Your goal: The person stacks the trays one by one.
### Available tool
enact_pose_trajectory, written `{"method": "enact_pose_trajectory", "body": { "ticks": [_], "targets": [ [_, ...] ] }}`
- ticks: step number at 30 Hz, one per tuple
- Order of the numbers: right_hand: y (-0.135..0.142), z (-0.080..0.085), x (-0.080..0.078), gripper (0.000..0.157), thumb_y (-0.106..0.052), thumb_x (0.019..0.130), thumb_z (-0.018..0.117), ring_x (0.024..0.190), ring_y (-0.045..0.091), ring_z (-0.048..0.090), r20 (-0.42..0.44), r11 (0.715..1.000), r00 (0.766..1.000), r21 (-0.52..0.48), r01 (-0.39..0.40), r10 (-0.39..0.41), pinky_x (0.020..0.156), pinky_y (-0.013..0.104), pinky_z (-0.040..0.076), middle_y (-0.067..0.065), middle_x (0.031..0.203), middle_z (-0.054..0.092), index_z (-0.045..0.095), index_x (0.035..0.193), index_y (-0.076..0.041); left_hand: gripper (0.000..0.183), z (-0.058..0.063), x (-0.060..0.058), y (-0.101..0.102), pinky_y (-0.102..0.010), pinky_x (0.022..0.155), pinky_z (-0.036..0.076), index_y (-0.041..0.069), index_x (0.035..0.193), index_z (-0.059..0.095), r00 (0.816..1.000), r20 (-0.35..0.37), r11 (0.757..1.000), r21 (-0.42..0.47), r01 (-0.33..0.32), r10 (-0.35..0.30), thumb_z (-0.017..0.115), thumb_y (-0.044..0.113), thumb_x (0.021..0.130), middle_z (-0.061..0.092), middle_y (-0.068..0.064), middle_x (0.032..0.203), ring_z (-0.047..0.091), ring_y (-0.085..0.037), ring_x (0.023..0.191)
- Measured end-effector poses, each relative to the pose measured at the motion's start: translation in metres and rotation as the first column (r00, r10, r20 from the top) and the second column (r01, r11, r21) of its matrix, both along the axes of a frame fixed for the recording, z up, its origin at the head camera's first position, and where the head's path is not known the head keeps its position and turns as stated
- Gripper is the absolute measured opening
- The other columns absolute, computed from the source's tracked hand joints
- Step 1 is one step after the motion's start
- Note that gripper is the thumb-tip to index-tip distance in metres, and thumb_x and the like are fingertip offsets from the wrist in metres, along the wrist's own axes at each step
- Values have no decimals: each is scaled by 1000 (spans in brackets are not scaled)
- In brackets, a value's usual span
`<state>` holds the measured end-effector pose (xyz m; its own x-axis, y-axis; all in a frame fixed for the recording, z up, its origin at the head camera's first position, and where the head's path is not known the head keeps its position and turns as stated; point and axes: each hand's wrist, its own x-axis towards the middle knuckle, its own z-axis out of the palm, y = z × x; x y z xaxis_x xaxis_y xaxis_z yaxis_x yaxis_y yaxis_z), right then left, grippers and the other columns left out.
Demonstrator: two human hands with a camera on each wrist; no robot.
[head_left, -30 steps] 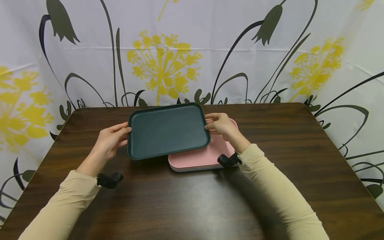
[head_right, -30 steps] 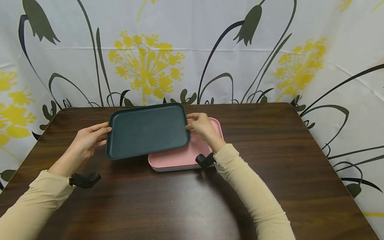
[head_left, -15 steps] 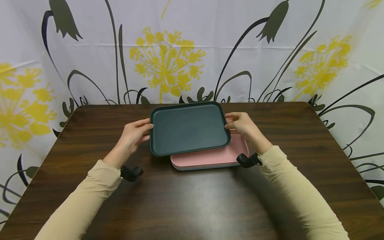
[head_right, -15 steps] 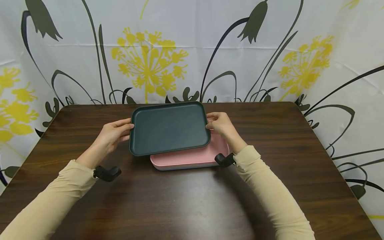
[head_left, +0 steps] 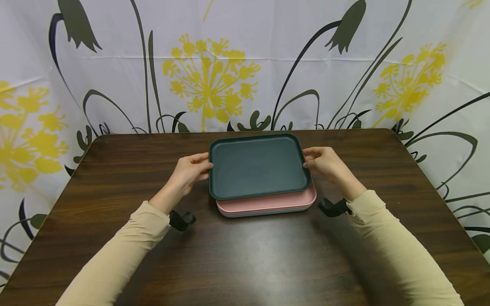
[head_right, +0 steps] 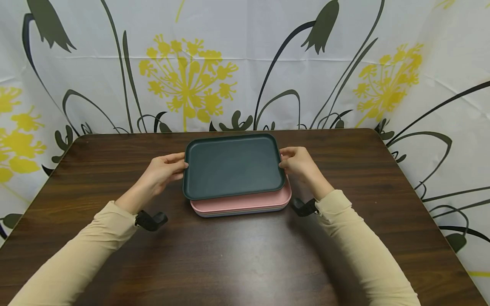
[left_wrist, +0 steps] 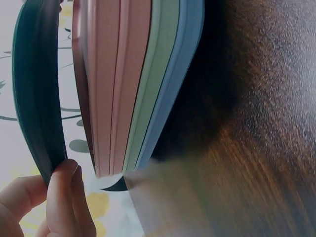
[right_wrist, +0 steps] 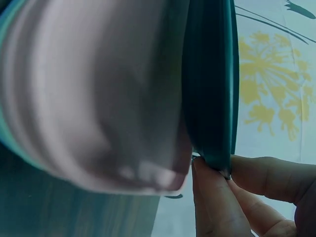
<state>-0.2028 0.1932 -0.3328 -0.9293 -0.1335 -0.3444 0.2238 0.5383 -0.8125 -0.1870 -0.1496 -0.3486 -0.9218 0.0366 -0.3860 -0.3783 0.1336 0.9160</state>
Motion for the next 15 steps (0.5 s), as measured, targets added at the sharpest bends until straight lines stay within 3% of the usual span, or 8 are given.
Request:
{"method": "enact_pose_trajectory", "body": {
  "ticks": [3, 15],
  "targets": [
    [4, -2, 2, 50, 0, 92, 54, 82, 1, 60, 15, 1000, 1000, -12, -2, 2, 88, 31, 58, 28, 128, 54, 42, 140, 5, 53, -2, 1, 3, -8, 66, 54, 1, 145, 37, 1000, -1, 1000, 9, 17, -17, 52, 4, 95, 43, -24, 145, 59, 10, 71],
    [14, -9, 9, 53, 1, 92, 55, 75, -4, 62, 64, 995, 997, -94, 39, -33, 82, 22, 58, 23, 123, 56, 40, 142, 3, 55, -6, 4, 6, -14, 74, 57, -1, 145, 36, 996, 11, 995, -14, 94, -94, 55, 3, 94, 45, -27, 142, 63, 4, 76]
  ]
}}
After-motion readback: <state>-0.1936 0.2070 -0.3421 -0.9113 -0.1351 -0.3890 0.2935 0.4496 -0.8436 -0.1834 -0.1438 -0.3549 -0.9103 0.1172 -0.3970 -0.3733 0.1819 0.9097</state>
